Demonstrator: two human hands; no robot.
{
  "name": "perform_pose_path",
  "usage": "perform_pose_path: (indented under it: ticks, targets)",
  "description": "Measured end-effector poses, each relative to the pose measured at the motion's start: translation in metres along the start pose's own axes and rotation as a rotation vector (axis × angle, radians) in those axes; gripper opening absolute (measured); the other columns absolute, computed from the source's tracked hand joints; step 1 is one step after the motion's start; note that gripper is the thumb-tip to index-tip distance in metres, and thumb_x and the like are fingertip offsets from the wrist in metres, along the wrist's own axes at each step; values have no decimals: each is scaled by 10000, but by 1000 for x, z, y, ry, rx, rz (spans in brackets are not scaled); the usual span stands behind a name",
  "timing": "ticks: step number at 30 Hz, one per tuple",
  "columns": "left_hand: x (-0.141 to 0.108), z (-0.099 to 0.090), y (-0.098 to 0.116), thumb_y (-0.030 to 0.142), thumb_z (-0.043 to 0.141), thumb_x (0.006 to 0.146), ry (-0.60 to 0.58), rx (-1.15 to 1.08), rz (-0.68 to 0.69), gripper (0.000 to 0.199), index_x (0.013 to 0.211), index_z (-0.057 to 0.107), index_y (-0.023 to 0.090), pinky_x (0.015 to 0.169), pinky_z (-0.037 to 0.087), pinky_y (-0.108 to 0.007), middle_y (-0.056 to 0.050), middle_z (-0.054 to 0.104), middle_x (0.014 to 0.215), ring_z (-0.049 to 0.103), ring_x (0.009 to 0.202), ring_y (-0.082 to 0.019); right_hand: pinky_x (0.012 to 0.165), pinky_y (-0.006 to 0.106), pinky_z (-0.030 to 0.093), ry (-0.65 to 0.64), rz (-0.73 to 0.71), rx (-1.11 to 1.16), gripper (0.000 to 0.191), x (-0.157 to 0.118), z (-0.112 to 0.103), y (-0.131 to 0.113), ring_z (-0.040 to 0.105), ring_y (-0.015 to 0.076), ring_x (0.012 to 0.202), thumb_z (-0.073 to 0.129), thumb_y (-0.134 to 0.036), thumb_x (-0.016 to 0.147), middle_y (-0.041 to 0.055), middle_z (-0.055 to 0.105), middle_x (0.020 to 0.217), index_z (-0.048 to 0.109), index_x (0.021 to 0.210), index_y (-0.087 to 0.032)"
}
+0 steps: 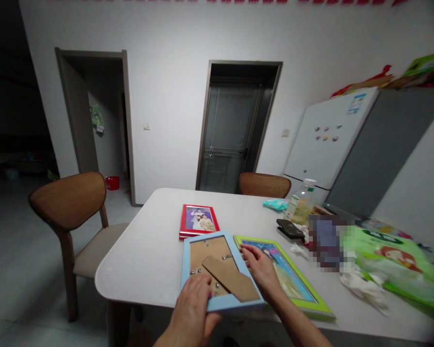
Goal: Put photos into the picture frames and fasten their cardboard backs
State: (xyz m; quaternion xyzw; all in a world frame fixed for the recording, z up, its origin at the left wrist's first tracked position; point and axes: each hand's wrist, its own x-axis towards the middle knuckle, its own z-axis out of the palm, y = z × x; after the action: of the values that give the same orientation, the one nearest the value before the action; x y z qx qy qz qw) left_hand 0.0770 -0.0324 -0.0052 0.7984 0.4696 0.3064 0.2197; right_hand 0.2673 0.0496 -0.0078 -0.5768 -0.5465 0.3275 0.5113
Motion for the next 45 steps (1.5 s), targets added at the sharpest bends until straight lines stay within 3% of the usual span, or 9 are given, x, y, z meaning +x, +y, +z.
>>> perform_pose_path:
  ticks: [5, 11, 14, 19, 23, 27, 32, 40, 45]
  targets:
    - [8, 0, 38, 207, 489, 728, 240, -540, -24, 117, 842, 468, 195, 885, 378, -344, -83, 487, 1182, 444, 1082, -220, 547, 257, 428, -320, 226, 495, 394, -47, 30, -12, 568, 161, 643, 463, -501, 680, 32, 611, 706, 552, 891, -180]
    - [33, 13, 52, 174, 569, 670, 324, -850, 21, 336, 968, 414, 181, 900, 374, -324, -91, 473, 1186, 456, 1076, -213, 560, 250, 459, -11, 241, 695, 464, -41, 13, -6, 585, 149, 641, 556, -343, 638, -1, 625, 747, 457, 1071, -210]
    - [51, 13, 53, 127, 555, 669, 328, -976, -40, 586, 1166, 249, 182, 861, 412, -311, -76, 536, 1110, 530, 982, -182, 502, 257, 451, 110, 295, 435, 614, -13, -41, 4, 569, 140, 515, 516, -284, 651, -9, 631, 682, 323, 1227, -190]
    - [71, 55, 47, 4, 503, 593, 33, -928, -164, 587, 1140, 359, 160, 774, 466, -242, -73, 529, 1143, 547, 964, -176, 561, 261, 440, 126, 277, -192, 557, 34, -120, 28, 594, 160, 576, 482, -240, 653, 49, 653, 721, 423, 1189, -98]
    - [80, 94, 38, 15, 503, 573, -15, -717, -218, 536, 1093, 461, 141, 754, 469, -265, -69, 599, 1033, 574, 892, -186, 687, 263, 419, 107, 202, -677, 451, 54, -143, 53, 605, 193, 744, 467, -235, 656, 80, 661, 773, 543, 1071, -75]
    - [85, 97, 25, 48, 545, 564, 18, -621, -219, 555, 1101, 489, 179, 846, 408, -306, -55, 584, 1067, 530, 970, -212, 703, 286, 409, 66, 176, -842, 403, 58, -146, 67, 590, 224, 809, 447, -222, 666, 99, 656, 831, 578, 1026, -99]
    - [78, 71, -2, 110, 597, 567, 62, -556, -243, 520, 1078, 512, 154, 916, 334, -350, -88, 544, 1123, 453, 1068, -238, 783, 301, 382, 123, 29, -978, 422, 60, -105, 45, 547, 228, 919, 419, -224, 701, 140, 600, 1003, 533, 1086, -96]
    - [66, 33, -51, 108, 608, 610, 225, -628, -387, 412, 1009, 512, 139, 881, 365, -313, -100, 560, 1084, 500, 1020, -199, 837, 291, 341, -262, -490, -877, 392, 66, 71, -5, 466, 198, 1001, 522, -175, 662, 96, 552, 1071, 532, 1054, -163]
    - [63, 20, -67, 173, 635, 634, 330, -832, -509, 321, 926, 512, 117, 824, 407, -295, -133, 582, 1015, 555, 936, -190, 794, 329, 339, -264, -526, -906, 250, 73, 97, -11, 469, 221, 921, 469, -118, 685, 121, 562, 934, 582, 908, -129]
